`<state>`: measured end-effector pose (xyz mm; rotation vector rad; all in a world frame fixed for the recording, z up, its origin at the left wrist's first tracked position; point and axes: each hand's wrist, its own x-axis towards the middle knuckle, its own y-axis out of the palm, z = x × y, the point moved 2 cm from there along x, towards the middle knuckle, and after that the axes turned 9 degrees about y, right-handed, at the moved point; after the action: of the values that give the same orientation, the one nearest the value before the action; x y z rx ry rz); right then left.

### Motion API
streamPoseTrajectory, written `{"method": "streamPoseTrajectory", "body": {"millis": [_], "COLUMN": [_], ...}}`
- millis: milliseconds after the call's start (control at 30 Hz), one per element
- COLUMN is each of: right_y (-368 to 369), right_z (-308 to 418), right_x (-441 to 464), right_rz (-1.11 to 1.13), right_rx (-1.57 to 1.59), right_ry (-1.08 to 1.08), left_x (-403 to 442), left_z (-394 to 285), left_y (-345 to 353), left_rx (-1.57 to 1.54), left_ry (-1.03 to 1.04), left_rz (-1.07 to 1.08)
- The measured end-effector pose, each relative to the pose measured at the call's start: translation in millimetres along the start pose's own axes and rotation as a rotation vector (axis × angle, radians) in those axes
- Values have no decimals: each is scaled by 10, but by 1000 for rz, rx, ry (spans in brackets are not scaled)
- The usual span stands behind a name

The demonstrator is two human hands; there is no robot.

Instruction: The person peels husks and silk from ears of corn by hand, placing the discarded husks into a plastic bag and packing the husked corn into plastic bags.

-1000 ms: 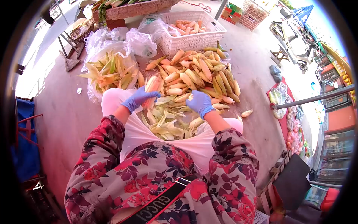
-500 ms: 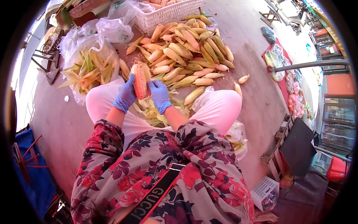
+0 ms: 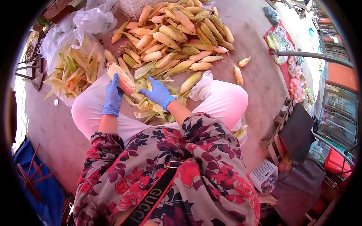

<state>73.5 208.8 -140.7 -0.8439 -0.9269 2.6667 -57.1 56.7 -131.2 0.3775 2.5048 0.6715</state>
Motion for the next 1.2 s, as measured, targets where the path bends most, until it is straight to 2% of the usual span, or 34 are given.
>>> {"method": "streamPoseTrajectory", "body": {"millis": [67,100,133,200,233,267,300,333,367,400,433,467,500,600,633,700,733,767,800,833,867,900,933,967,1000,1100,1200], "right_y": [15,33,56,-26,-78,-131,-288,-547,-726,-1117,-1437,-1781,-2109,-2479,-2360,-1897,-1418,-855,-278,365,839,1326,1656,1829,1938,2061,2004], "right_z": [276,350,273,47,2,-63,6,204,242,562,805,1176,1358,1899,1839,1617,1388,1112,861,440,220,-35,-185,-167,-152,-87,-179], "right_x": [14,-20,34,204,339,551,761,962,1319,1549,1870,2035,2361,2547,2707,2926,2944,2951,2909,2920,2859,2837,2712,2621,2539,2599,2801], "right_rz": [121,134,329,724,718,746,798,707,680,711,614,414,387,185,167,178,153,250,323,406,374,366,291,273,259,228,391], "right_rx": [513,516,568,636,757,771,693,603,630,701,800,844,983,966,950,910,727,715,487,315,-76,-305,-267,-261,-253,-299,-297], "right_ry": [-14,23,222,627,724,757,753,777,654,592,447,252,44,-91,-150,-287,-163,36,250,370,197,93,258,337,422,508,502], "left_x": [-106,-161,-194,-196,-204,-142,-117,-87,-3,2,-38,-71,-73,-173,-178,-209,-187,-172,-142,-123,-70,-27,3,32,40,136,189], "left_z": [331,373,400,306,259,329,243,146,344,304,254,209,186,41,62,17,-41,-115,-186,-257,-319,-387,-459,-508,-516,-594,-597], "left_y": [49,101,152,247,263,180,223,261,65,59,125,188,220,395,405,477,497,515,505,506,465,407,343,287,265,272,324], "left_rx": [175,199,220,176,149,259,491,721,810,801,790,779,848,918,949,858,814,741,705,670,638,611,584,572,376,556,530], "left_ry": [-278,-356,-431,-588,-658,-567,-346,-120,32,12,-11,-37,-119,-18,74,96,109,74,135,197,265,232,200,182,92,141,109], "left_rz": [39,140,244,229,210,200,269,336,267,284,305,329,393,446,444,424,412,396,354,310,270,218,168,123,-6,31,114]}}
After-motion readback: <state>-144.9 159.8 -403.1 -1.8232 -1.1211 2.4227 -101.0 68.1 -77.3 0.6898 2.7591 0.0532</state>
